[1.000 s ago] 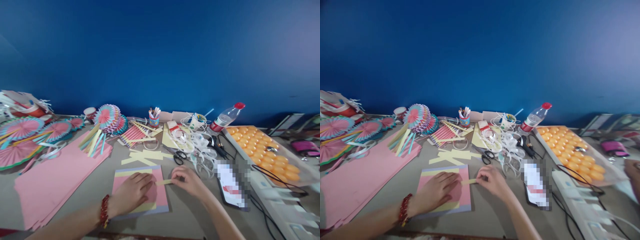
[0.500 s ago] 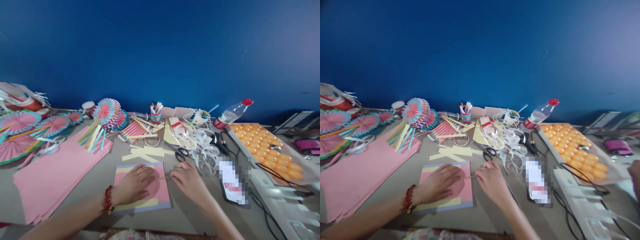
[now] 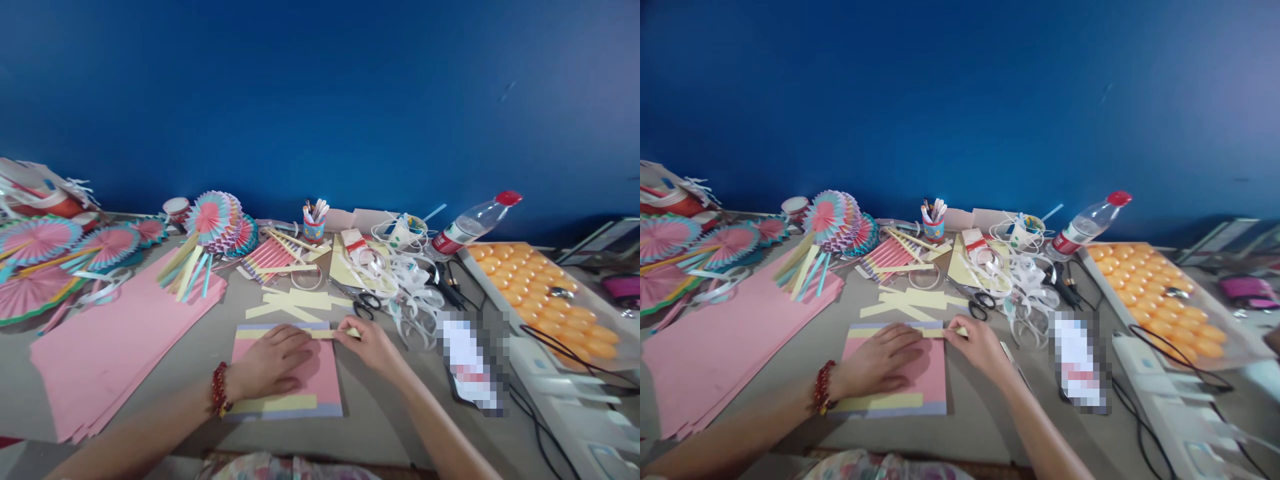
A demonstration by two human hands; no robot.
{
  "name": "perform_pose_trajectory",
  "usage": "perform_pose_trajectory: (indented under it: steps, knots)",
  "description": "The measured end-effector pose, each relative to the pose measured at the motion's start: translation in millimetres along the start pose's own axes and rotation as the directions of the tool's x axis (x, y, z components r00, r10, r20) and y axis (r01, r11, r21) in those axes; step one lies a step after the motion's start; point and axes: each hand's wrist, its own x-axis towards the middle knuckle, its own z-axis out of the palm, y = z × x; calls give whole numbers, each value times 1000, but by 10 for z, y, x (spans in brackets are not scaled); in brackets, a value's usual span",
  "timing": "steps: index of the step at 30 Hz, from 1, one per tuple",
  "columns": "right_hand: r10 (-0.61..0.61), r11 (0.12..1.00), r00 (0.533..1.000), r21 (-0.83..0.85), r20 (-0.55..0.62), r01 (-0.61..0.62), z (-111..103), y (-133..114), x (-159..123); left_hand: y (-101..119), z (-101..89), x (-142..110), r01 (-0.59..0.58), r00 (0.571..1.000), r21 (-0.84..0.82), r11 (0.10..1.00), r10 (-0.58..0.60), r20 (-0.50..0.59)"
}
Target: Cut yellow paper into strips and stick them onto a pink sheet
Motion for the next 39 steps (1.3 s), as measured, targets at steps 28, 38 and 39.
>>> perform_pose_trajectory:
  steps: [28,38,39]
  knots:
    - [4,1000,1000,-29,10,-3,20,-41,100,20,16,3,26,1000,71,997,-27,9]
    - [25,996,1000,-82,-3,-25,30,-71,100,31,-17,10,27,999,74,997,-29,35]
    - [27,996,1000,-87,-4,-28,31,-71,101,31,-15,10,26,999,77,997,-29,37]
